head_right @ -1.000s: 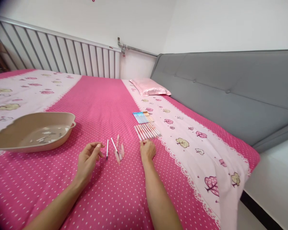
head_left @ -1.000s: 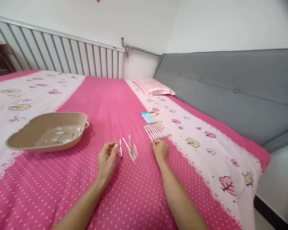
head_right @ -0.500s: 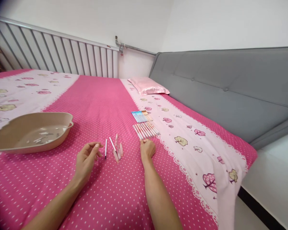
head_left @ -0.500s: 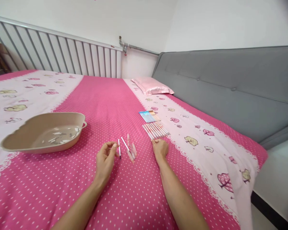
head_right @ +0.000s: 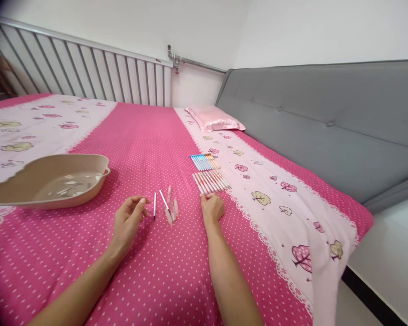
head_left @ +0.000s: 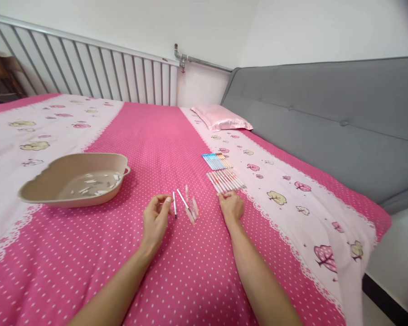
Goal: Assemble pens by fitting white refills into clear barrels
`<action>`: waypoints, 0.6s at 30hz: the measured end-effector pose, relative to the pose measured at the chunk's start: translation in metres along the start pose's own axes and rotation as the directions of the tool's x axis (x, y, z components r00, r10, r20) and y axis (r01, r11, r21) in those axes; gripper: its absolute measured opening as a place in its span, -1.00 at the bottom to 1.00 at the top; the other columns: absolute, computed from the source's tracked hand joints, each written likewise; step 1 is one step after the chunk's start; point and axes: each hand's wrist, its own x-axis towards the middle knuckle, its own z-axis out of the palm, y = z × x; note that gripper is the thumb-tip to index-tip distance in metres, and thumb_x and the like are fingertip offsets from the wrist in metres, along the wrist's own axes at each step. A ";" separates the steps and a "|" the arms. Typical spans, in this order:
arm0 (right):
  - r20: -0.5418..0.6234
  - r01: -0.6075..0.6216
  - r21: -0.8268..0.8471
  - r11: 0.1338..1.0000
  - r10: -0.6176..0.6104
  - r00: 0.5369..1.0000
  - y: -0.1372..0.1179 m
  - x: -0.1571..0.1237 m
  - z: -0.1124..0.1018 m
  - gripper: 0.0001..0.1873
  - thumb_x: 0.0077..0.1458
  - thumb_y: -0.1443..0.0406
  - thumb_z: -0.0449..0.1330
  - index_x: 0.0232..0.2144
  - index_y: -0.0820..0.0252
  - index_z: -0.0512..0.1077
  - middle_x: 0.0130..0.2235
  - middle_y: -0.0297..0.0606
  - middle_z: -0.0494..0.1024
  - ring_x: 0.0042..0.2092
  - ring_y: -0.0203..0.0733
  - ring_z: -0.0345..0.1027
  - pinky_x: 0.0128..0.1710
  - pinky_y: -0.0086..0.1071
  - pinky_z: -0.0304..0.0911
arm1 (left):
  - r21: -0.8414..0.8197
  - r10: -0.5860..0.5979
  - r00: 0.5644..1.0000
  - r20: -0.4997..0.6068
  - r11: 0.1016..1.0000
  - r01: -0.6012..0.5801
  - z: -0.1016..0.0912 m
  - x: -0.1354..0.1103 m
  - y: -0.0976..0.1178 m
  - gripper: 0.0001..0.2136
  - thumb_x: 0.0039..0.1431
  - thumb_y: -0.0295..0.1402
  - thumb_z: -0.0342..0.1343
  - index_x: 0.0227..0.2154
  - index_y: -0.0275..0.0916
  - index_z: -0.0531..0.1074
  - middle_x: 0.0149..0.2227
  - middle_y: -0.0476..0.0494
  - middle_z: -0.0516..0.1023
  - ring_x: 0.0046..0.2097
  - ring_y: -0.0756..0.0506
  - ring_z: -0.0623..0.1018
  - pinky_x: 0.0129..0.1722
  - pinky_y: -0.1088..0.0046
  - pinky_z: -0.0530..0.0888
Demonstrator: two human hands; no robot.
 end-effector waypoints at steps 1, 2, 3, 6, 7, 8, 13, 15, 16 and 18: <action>-0.013 0.001 0.005 1.000 -0.001 1.000 0.000 -0.001 0.000 -0.68 -0.05 0.11 0.13 -0.37 0.22 0.50 -0.37 -0.09 0.55 -0.35 -0.09 0.40 -0.39 -0.35 0.16 | -0.001 -0.006 1.000 -0.011 1.000 0.006 0.000 0.000 0.000 -0.76 0.07 -0.17 0.02 -0.33 -0.25 0.36 -0.39 -0.06 0.44 -0.49 0.03 0.40 -0.54 0.52 0.33; -0.026 0.007 0.011 1.000 -0.007 1.000 -0.001 -0.002 -0.001 -0.68 -0.04 0.12 0.12 -0.34 0.24 0.48 -0.35 -0.09 0.55 -0.34 -0.09 0.40 -0.38 -0.35 0.15 | 0.003 -0.016 1.000 -0.023 1.000 0.016 0.000 0.000 -0.001 -0.75 0.07 -0.16 0.02 -0.33 -0.25 0.36 -0.39 -0.06 0.44 -0.49 0.03 0.40 -0.53 0.52 0.33; -0.036 0.020 0.019 1.000 -0.019 0.999 -0.002 -0.003 -0.002 -0.68 -0.02 0.13 0.11 -0.32 0.24 0.46 -0.33 -0.09 0.54 -0.32 -0.09 0.39 -0.36 -0.35 0.15 | 0.012 -0.025 0.999 -0.036 1.000 0.025 0.000 0.001 -0.002 -0.75 0.06 -0.16 0.02 -0.33 -0.25 0.36 -0.38 -0.06 0.44 -0.48 0.03 0.41 -0.53 0.52 0.33; -0.029 0.094 0.057 0.994 -0.092 0.995 -0.007 -0.006 -0.003 -0.71 0.02 0.19 0.07 -0.26 0.24 0.42 -0.33 -0.13 0.54 -0.28 -0.12 0.39 -0.31 -0.37 0.15 | 0.068 -0.039 0.997 -0.068 0.997 0.043 -0.002 0.002 -0.007 -0.74 0.07 -0.15 0.01 -0.32 -0.24 0.38 -0.38 -0.07 0.45 -0.43 0.01 0.43 -0.48 0.51 0.35; -0.009 0.128 0.075 0.989 -0.127 0.992 -0.010 -0.007 -0.003 -0.72 0.03 0.21 0.07 -0.24 0.24 0.41 -0.33 -0.15 0.54 -0.28 -0.13 0.39 -0.30 -0.38 0.15 | 0.084 -0.039 0.996 -0.076 0.995 0.045 -0.003 0.003 -0.010 -0.74 0.07 -0.15 0.01 -0.32 -0.24 0.38 -0.37 -0.08 0.46 -0.40 0.00 0.44 -0.47 0.51 0.35; 0.020 0.166 0.098 0.981 -0.169 0.985 -0.013 -0.009 -0.003 -0.72 0.03 0.22 0.08 -0.22 0.23 0.40 -0.33 -0.17 0.55 -0.28 -0.14 0.39 -0.29 -0.38 0.16 | 0.097 -0.039 0.996 -0.081 0.994 0.047 -0.004 0.003 -0.012 -0.74 0.08 -0.15 0.00 -0.31 -0.24 0.39 -0.35 -0.10 0.47 -0.38 -0.01 0.45 -0.45 0.49 0.36; 0.229 0.384 0.255 0.887 -0.441 0.868 -0.031 -0.021 0.005 -0.65 0.08 0.32 0.04 -0.05 0.17 0.34 -0.21 -0.25 0.56 -0.22 -0.28 0.43 -0.22 -0.47 0.22 | 0.140 -0.070 0.998 -0.003 0.988 0.070 -0.004 0.006 -0.026 -0.72 0.06 -0.19 0.01 -0.25 -0.23 0.45 -0.26 -0.20 0.52 -0.26 -0.10 0.50 -0.29 0.36 0.40; 0.291 0.455 0.312 0.834 -0.540 0.790 -0.038 -0.028 0.008 -0.60 0.10 0.35 0.00 0.02 0.12 0.30 -0.11 -0.28 0.52 -0.14 -0.32 0.40 -0.15 -0.49 0.21 | 0.161 -0.078 0.996 0.044 0.985 0.070 -0.002 0.007 -0.028 -0.74 0.02 -0.23 0.05 -0.27 -0.23 0.47 -0.23 -0.23 0.53 -0.22 -0.13 0.50 -0.22 0.30 0.39; 0.314 0.484 0.332 0.809 -0.579 0.753 -0.040 -0.031 0.009 -0.59 0.11 0.36 -0.01 0.04 0.10 0.28 -0.07 -0.29 0.50 -0.10 -0.33 0.38 -0.12 -0.49 0.20 | 0.170 -0.078 0.995 0.064 0.983 0.066 -0.001 0.007 -0.029 -0.75 0.01 -0.25 0.06 -0.28 -0.22 0.49 -0.23 -0.23 0.53 -0.21 -0.14 0.51 -0.20 0.29 0.38; 0.344 0.529 0.356 0.771 -0.634 0.693 -0.044 -0.037 0.010 -0.58 0.13 0.37 -0.05 0.05 0.10 0.28 -0.04 -0.29 0.48 -0.05 -0.32 0.34 -0.08 -0.48 0.17 | 0.187 -0.076 0.992 0.097 0.981 0.057 0.000 0.007 -0.029 -0.78 -0.01 -0.28 0.08 -0.30 -0.21 0.50 -0.22 -0.23 0.54 -0.20 -0.15 0.51 -0.17 0.27 0.38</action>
